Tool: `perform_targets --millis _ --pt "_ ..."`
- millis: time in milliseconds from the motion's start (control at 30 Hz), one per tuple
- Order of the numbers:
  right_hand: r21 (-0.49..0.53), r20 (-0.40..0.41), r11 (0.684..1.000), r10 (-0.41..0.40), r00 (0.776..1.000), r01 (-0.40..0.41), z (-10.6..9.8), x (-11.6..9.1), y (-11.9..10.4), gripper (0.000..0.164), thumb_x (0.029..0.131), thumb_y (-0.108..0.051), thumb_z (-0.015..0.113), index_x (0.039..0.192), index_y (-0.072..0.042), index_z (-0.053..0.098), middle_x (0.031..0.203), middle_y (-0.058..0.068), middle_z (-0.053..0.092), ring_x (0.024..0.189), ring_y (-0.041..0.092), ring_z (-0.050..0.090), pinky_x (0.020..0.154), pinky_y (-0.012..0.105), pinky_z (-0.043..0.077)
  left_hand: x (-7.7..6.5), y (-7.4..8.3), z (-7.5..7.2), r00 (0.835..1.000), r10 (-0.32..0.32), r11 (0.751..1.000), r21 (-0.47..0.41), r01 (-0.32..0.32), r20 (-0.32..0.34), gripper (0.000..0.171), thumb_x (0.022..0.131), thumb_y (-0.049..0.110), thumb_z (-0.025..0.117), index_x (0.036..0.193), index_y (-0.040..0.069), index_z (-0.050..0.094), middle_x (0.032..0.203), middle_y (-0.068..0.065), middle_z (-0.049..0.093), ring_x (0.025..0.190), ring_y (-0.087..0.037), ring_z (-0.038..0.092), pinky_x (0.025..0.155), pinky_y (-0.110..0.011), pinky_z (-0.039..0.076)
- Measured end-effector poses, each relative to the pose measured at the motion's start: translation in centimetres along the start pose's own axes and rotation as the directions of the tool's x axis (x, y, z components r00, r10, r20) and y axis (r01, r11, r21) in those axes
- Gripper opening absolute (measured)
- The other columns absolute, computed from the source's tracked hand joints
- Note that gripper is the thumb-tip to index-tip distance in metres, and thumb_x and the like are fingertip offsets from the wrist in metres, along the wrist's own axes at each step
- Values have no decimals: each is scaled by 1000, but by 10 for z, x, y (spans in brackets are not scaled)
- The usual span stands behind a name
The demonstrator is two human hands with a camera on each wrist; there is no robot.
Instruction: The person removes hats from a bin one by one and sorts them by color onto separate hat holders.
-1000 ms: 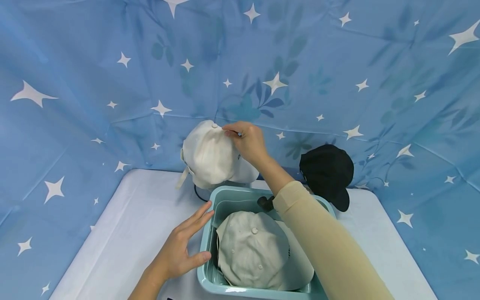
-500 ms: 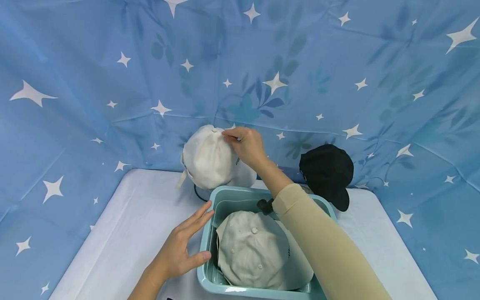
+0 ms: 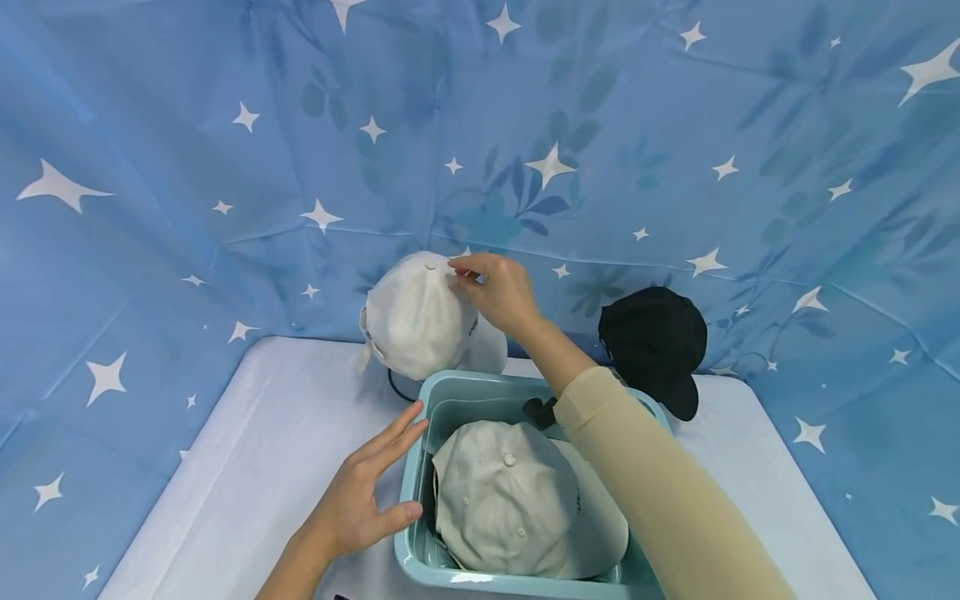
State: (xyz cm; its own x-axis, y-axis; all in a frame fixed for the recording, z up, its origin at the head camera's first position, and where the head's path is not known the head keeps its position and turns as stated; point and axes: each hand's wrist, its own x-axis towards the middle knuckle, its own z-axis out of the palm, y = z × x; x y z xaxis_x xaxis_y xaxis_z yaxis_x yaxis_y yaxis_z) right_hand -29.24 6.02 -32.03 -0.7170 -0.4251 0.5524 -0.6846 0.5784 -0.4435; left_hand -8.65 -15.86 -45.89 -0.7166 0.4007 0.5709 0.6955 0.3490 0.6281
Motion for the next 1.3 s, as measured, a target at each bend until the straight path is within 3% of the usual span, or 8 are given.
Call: perform_targets --millis 400,733,1033,1300 --pt "-48 2 994 -96 995 96 -42 -11 -16 28 96 -12 77 122 -3 78 107 11 78 94 25 73 79 39 60 1 -1 -1 1000 -1 1000 12 0 7 81 85 29 77 157 6 48 168 -11 36 150 -30 42 116 -40 42" --pt "-73 0 978 -198 980 198 -69 -23 -28 32 93 -14 80 123 -5 78 108 9 78 93 23 71 74 40 58 2 -1 -2 1000 4 1000 17 -4 6 81 86 31 77 157 5 48 168 -12 36 150 -31 42 116 -39 41" --pt "-117 30 965 -232 972 234 -88 -46 -26 45 90 -14 84 133 -8 73 115 9 77 98 24 72 76 43 60 2 -2 -1 1000 3 1000 19 -3 7 79 90 36 76 157 6 47 168 -12 35 150 -32 41 116 -42 42" --pt "-210 81 939 -263 962 274 -106 -70 -30 57 88 -22 86 140 -10 67 125 8 75 102 24 73 55 37 53 0 -1 -1 1000 3 1000 13 -3 10 79 89 34 75 157 5 48 168 -12 35 150 -32 42 114 -45 44"
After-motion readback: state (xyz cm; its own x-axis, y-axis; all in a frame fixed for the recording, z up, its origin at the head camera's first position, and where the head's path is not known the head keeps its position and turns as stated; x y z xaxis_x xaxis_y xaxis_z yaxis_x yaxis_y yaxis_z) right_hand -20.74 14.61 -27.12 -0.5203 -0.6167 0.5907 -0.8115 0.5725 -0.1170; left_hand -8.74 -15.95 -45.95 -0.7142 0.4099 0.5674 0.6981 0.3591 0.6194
